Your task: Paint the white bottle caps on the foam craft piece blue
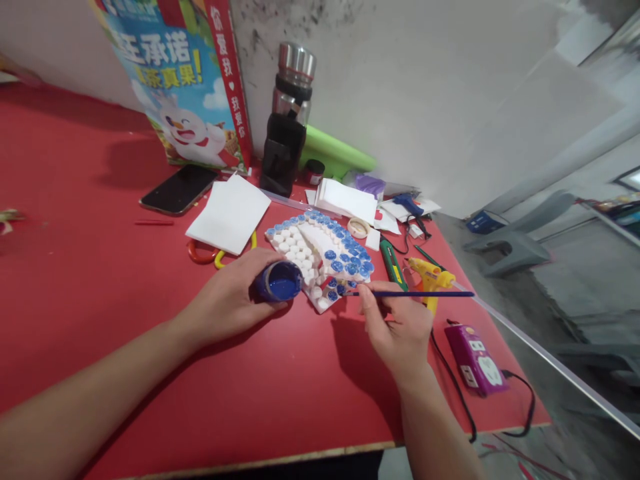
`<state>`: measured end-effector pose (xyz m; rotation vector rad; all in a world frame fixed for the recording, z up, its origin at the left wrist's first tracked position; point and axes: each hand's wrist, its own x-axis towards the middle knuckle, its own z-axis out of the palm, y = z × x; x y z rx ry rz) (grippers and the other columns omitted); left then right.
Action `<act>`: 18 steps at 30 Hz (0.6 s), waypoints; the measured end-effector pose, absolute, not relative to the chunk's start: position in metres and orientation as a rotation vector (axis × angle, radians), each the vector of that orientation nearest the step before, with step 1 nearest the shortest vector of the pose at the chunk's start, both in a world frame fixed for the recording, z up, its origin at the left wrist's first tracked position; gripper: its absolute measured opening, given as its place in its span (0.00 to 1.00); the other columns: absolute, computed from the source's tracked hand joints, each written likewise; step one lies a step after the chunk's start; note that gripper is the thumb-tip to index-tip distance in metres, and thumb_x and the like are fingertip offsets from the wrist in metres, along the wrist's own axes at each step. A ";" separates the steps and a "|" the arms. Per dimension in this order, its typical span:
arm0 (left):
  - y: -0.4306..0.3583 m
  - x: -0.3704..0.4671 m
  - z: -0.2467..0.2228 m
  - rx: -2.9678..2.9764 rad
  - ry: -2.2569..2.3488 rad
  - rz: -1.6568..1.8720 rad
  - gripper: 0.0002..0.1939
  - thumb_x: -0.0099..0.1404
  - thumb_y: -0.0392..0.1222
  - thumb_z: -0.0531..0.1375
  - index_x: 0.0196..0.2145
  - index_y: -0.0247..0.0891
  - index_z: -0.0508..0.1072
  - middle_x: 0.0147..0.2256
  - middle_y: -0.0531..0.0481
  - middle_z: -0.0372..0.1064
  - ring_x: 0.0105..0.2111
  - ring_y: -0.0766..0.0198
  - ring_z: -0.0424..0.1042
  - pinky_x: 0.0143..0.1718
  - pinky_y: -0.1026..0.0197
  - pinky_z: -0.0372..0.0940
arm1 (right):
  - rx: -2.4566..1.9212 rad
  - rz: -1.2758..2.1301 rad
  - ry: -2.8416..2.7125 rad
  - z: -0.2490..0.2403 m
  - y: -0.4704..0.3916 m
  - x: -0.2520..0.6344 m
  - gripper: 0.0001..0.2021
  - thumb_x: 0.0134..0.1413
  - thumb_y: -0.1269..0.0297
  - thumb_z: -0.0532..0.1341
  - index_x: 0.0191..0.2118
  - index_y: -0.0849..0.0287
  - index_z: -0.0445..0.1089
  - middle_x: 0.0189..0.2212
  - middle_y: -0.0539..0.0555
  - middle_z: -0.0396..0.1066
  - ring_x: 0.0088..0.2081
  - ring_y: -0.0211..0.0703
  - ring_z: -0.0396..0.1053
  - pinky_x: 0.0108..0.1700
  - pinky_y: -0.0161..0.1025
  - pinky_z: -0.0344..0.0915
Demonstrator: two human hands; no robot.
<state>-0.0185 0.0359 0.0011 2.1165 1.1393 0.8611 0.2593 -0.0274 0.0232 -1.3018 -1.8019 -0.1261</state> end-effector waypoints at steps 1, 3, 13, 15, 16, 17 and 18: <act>0.036 -0.018 0.001 2.117 1.144 0.859 0.25 0.66 0.50 0.70 0.59 0.45 0.75 0.56 0.43 0.78 0.54 0.45 0.79 0.56 0.46 0.74 | -1.302 -0.119 -1.796 0.023 -0.028 0.259 0.06 0.72 0.66 0.64 0.39 0.54 0.76 0.22 0.47 0.77 0.18 0.37 0.72 0.22 0.36 0.65; 0.035 -0.018 0.002 2.116 1.144 0.857 0.25 0.66 0.50 0.70 0.59 0.45 0.75 0.57 0.43 0.78 0.55 0.45 0.78 0.56 0.46 0.74 | -1.303 -0.088 -1.791 0.023 -0.028 0.259 0.05 0.72 0.66 0.64 0.40 0.54 0.76 0.25 0.48 0.79 0.19 0.36 0.73 0.22 0.34 0.65; 0.036 -0.020 -0.001 2.126 1.134 0.843 0.25 0.67 0.50 0.70 0.59 0.45 0.74 0.56 0.44 0.78 0.54 0.45 0.78 0.57 0.45 0.73 | -1.306 -0.073 -1.777 0.025 -0.029 0.259 0.11 0.72 0.64 0.64 0.33 0.55 0.74 0.20 0.46 0.75 0.16 0.34 0.68 0.22 0.34 0.63; 0.037 -0.020 -0.001 2.129 1.140 0.837 0.25 0.66 0.51 0.70 0.58 0.46 0.75 0.55 0.43 0.78 0.54 0.44 0.78 0.55 0.45 0.74 | -1.305 -0.065 -1.715 0.025 -0.032 0.259 0.12 0.72 0.65 0.65 0.33 0.55 0.74 0.21 0.46 0.75 0.17 0.34 0.69 0.22 0.34 0.64; 0.037 -0.020 -0.002 2.130 1.145 0.835 0.25 0.66 0.52 0.70 0.58 0.46 0.75 0.55 0.43 0.78 0.53 0.44 0.79 0.55 0.45 0.74 | -1.300 -0.034 -1.657 0.025 -0.034 0.259 0.11 0.71 0.65 0.65 0.33 0.56 0.75 0.21 0.47 0.75 0.17 0.35 0.70 0.22 0.35 0.65; 0.037 -0.020 -0.002 2.132 1.148 0.835 0.25 0.66 0.52 0.70 0.58 0.46 0.75 0.55 0.43 0.78 0.53 0.43 0.79 0.55 0.45 0.74 | -1.288 0.020 -1.583 0.026 -0.036 0.260 0.11 0.72 0.64 0.66 0.34 0.56 0.75 0.21 0.48 0.75 0.17 0.36 0.69 0.21 0.35 0.65; 0.038 -0.020 -0.002 2.133 1.149 0.837 0.25 0.66 0.52 0.70 0.58 0.46 0.74 0.55 0.43 0.78 0.54 0.43 0.78 0.55 0.44 0.74 | -1.268 0.091 -1.499 0.026 -0.038 0.261 0.10 0.72 0.63 0.66 0.35 0.56 0.75 0.21 0.48 0.75 0.16 0.36 0.69 0.19 0.35 0.65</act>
